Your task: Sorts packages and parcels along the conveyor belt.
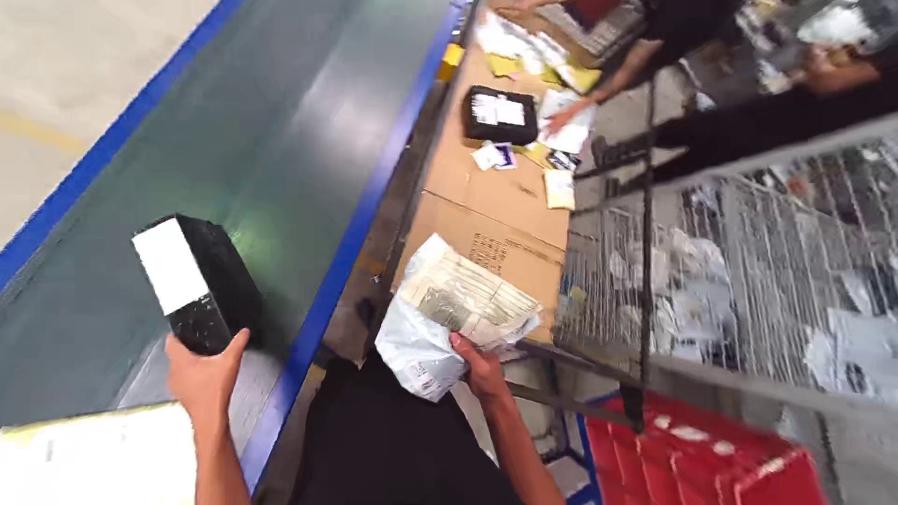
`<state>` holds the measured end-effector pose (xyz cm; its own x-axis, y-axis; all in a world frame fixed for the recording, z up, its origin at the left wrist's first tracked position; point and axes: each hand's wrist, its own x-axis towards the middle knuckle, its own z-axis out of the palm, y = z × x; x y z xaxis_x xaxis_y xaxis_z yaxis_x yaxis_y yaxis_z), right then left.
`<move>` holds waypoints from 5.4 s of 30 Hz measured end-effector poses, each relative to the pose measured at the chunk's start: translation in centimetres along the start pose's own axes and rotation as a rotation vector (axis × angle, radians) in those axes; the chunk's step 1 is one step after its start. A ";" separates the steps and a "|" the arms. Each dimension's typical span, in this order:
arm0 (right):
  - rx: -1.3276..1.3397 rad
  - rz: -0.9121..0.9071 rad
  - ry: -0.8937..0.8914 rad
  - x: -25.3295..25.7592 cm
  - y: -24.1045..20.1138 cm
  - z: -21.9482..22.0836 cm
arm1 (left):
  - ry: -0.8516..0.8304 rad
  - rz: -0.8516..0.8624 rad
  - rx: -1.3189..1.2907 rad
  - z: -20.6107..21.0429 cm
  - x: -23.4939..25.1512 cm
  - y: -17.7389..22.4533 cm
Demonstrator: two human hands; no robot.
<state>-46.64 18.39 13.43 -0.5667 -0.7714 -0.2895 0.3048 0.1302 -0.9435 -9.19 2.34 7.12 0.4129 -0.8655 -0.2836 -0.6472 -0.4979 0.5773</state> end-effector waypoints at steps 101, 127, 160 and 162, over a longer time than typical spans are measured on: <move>0.088 -0.077 0.600 -1.2 -0.6 -8.6 | -0.457 0.629 0.056 34.9 13.1 37.7; -0.264 0.073 -0.318 5.1 2.6 2.4 | 0.722 -0.643 0.064 -13.9 -0.1 -26.1; -0.275 -0.196 0.334 0.1 0.3 -14.0 | -1.040 0.876 -0.376 33.7 0.8 36.9; -0.505 -0.261 0.313 3.9 0.7 -15.2 | -1.033 0.936 -0.347 33.0 -1.9 35.9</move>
<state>-60.23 24.93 9.20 -0.7930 -0.6092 -0.0022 -0.2269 0.2987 -0.9270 -54.37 -15.67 3.09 -0.8085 -0.5875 -0.0340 -0.1676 0.1745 0.9703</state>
